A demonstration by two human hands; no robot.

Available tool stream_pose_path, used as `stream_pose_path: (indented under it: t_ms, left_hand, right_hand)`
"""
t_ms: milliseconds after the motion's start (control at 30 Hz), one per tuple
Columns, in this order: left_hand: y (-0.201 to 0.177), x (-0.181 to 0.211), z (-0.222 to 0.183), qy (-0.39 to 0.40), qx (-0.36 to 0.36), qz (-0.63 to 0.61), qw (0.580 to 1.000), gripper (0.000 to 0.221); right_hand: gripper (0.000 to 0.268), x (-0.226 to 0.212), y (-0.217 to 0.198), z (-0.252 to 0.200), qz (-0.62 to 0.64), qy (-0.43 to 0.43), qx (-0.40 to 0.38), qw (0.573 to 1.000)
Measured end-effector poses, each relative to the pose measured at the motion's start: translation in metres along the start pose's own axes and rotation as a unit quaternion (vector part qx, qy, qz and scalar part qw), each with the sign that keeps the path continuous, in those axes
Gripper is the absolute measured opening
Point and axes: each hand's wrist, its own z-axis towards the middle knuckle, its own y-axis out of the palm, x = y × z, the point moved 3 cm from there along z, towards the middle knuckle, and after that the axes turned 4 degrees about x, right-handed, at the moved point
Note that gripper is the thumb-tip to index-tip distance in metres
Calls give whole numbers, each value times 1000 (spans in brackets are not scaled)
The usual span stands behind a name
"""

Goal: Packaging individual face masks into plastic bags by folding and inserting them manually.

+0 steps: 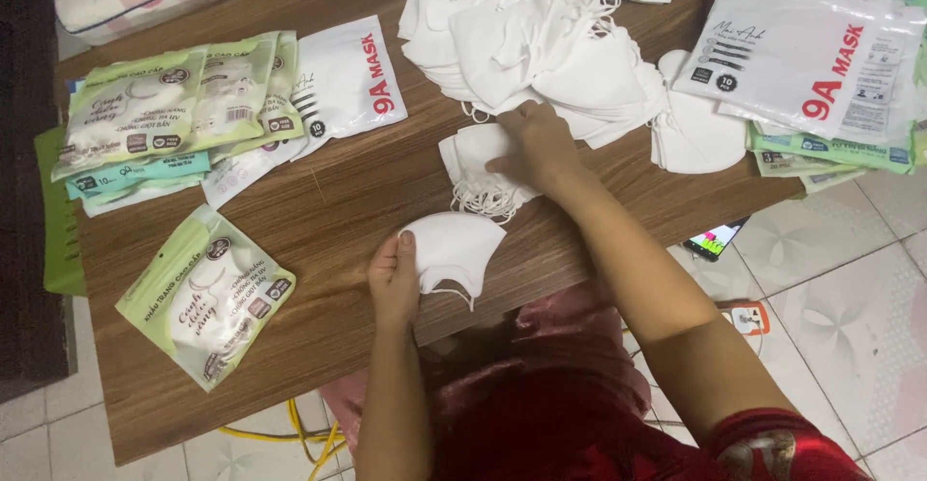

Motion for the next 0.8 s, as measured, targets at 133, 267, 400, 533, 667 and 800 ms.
stream_pose_path:
  t_ms: [133, 267, 400, 533, 667, 800]
  left_hand:
    - [-1, 0, 0, -1, -9, -3, 1000, 29]
    - [-2, -3, 0, 0, -10, -12, 1000, 29]
    - [-1, -2, 0, 7, -11, -14, 1000, 29]
    - [-1, -4, 1, 3, -9, -12, 1000, 29]
    - [-2, -4, 2, 1, -11, -6, 1000, 28]
    - [1, 2, -1, -12, -15, -7, 1000, 30]
  right_hand:
    - [66, -2, -1, -1, -11, -30, -1, 999]
    - [63, -2, 2, -5, -23, -80, 64, 994]
    - [60, -8, 1, -12, -41, -142, 126, 981]
    - [41, -11, -4, -20, -19, -129, 131, 983]
    - [14, -15, -36, -35, 142, -79, 146, 976]
    - [15, -12, -40, -52, 383, -64, 132, 912]
